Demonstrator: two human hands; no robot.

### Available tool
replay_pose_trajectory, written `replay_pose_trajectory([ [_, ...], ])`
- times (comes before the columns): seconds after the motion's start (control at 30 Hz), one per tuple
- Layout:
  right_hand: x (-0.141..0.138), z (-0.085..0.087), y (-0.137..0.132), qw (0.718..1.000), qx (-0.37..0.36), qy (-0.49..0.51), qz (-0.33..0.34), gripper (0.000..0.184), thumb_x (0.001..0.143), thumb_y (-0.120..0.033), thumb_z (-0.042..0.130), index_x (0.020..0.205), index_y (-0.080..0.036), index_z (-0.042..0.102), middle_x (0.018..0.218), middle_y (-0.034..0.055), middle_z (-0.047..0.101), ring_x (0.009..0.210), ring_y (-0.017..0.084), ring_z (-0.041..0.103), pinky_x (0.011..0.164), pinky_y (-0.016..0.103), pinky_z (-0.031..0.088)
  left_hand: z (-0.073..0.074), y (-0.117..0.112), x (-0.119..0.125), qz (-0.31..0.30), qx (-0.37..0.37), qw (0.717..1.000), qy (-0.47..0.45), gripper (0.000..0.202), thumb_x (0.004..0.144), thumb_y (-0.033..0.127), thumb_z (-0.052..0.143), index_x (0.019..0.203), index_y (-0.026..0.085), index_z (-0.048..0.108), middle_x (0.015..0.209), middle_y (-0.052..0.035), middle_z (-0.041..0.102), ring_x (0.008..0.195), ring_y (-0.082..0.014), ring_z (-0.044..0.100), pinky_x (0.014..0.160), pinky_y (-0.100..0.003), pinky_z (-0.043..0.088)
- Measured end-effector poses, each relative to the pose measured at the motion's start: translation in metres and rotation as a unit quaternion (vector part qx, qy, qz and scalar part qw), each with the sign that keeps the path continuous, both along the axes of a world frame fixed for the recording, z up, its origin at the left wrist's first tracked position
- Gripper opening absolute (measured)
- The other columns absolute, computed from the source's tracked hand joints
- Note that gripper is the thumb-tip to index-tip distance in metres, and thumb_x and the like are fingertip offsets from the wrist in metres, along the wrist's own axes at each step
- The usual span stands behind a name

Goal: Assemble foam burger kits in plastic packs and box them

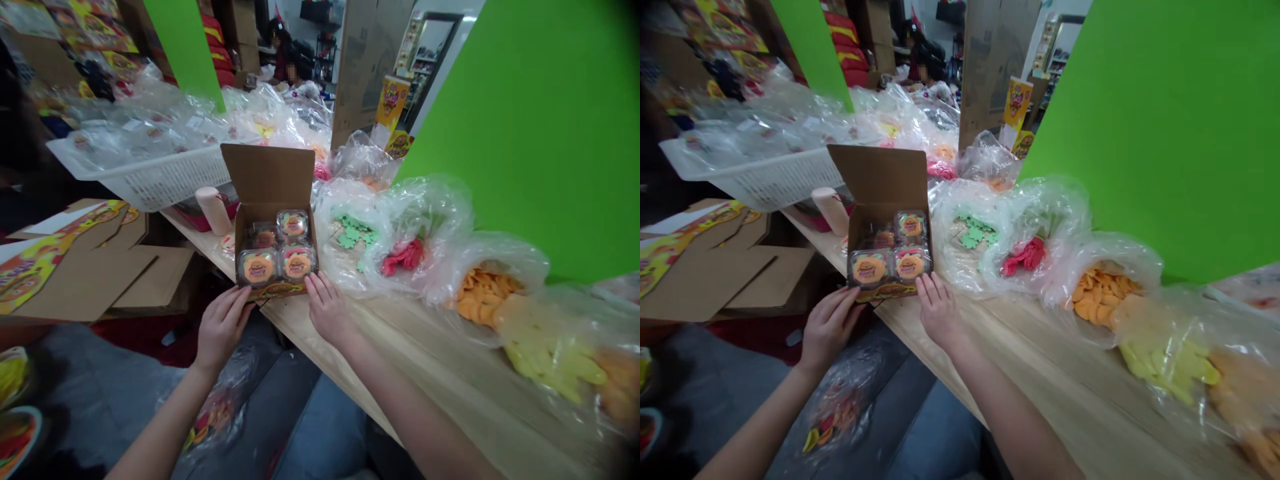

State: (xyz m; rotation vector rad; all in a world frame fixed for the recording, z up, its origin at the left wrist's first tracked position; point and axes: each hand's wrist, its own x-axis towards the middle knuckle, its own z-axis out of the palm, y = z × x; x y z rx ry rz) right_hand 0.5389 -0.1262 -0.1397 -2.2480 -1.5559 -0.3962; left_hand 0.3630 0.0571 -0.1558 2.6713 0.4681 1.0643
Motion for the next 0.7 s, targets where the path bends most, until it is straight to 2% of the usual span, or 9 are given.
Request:
replay_pose_trajectory([
  [0.1, 0.001, -0.017, 0.005, 1.000, -0.013, -0.022, -0.015, 0.056, 0.082, -0.010, 0.038, 0.137, -0.012, 0.031, 0.137, 0.0121, 0.040, 0.132, 0.024, 0.024, 0.102, 0.041, 0.032, -0.003, 0.006, 0.009, 0.018, 0.034, 0.999, 0.034, 0.034, 0.083, 0.025, 0.050, 0.117, 0.024, 0.054, 0.110, -0.0100, 0.061, 0.105, -0.0247, 0.055, 0.092, -0.042, 0.041],
  [0.23, 0.008, -0.022, 0.008, 0.999, -0.001, -0.033, -0.009, 0.052, 0.083, -0.008, 0.037, 0.135, -0.012, 0.035, 0.134, 0.0126, 0.044, 0.131, 0.023, 0.027, 0.102, 0.042, 0.032, 0.010, 0.015, 0.016, 0.010, 0.087, 0.992, 0.096, 0.029, 0.084, 0.027, 0.048, 0.112, 0.023, 0.058, 0.108, -0.0097, 0.062, 0.100, -0.0246, 0.056, 0.089, -0.040, 0.040],
  [0.4, 0.011, -0.011, 0.008, 0.999, -0.001, -0.015, -0.033, 0.042, 0.088, -0.012, 0.037, 0.129, -0.014, 0.043, 0.128, 0.0116, 0.050, 0.123, 0.024, 0.037, 0.097, 0.041, 0.036, 0.036, 0.022, 0.020, 0.000, 0.080, 0.989, 0.127, 0.024, 0.086, 0.029, 0.044, 0.103, 0.022, 0.060, 0.100, -0.0082, 0.066, 0.096, -0.0229, 0.057, 0.087, -0.038, 0.039],
  [0.53, 0.016, 0.004, 0.015, 0.998, -0.027, 0.005, -0.048, 0.030, 0.090, -0.014, 0.037, 0.114, -0.015, 0.053, 0.110, 0.0120, 0.057, 0.103, 0.022, 0.049, 0.086, 0.035, 0.041, 0.059, 0.031, 0.027, -0.066, 0.094, 0.965, 0.237, 0.023, 0.086, 0.029, 0.040, 0.097, 0.020, 0.059, 0.090, -0.0079, 0.066, 0.087, -0.0220, 0.058, 0.077, -0.034, 0.043],
  [0.6, 0.020, 0.008, 0.020, 0.997, -0.047, 0.006, -0.063, 0.023, 0.090, -0.016, 0.038, 0.104, -0.017, 0.057, 0.101, 0.0099, 0.058, 0.092, 0.020, 0.052, 0.079, 0.031, 0.042, 0.063, 0.029, 0.029, -0.070, 0.108, 0.956, 0.264, 0.023, 0.086, 0.024, 0.039, 0.097, 0.019, 0.058, 0.089, -0.0086, 0.065, 0.085, -0.0221, 0.058, 0.073, -0.032, 0.045],
  [0.7, 0.025, 0.009, 0.026, 0.993, -0.057, 0.018, -0.101, 0.019, 0.090, -0.018, 0.040, 0.092, -0.020, 0.058, 0.095, 0.0058, 0.057, 0.080, 0.016, 0.053, 0.068, 0.026, 0.040, 0.053, 0.019, 0.029, -0.051, 0.128, 0.966, 0.220, 0.026, 0.084, 0.017, 0.038, 0.100, 0.018, 0.058, 0.097, -0.0107, 0.064, 0.091, -0.0230, 0.058, 0.079, -0.035, 0.045],
])
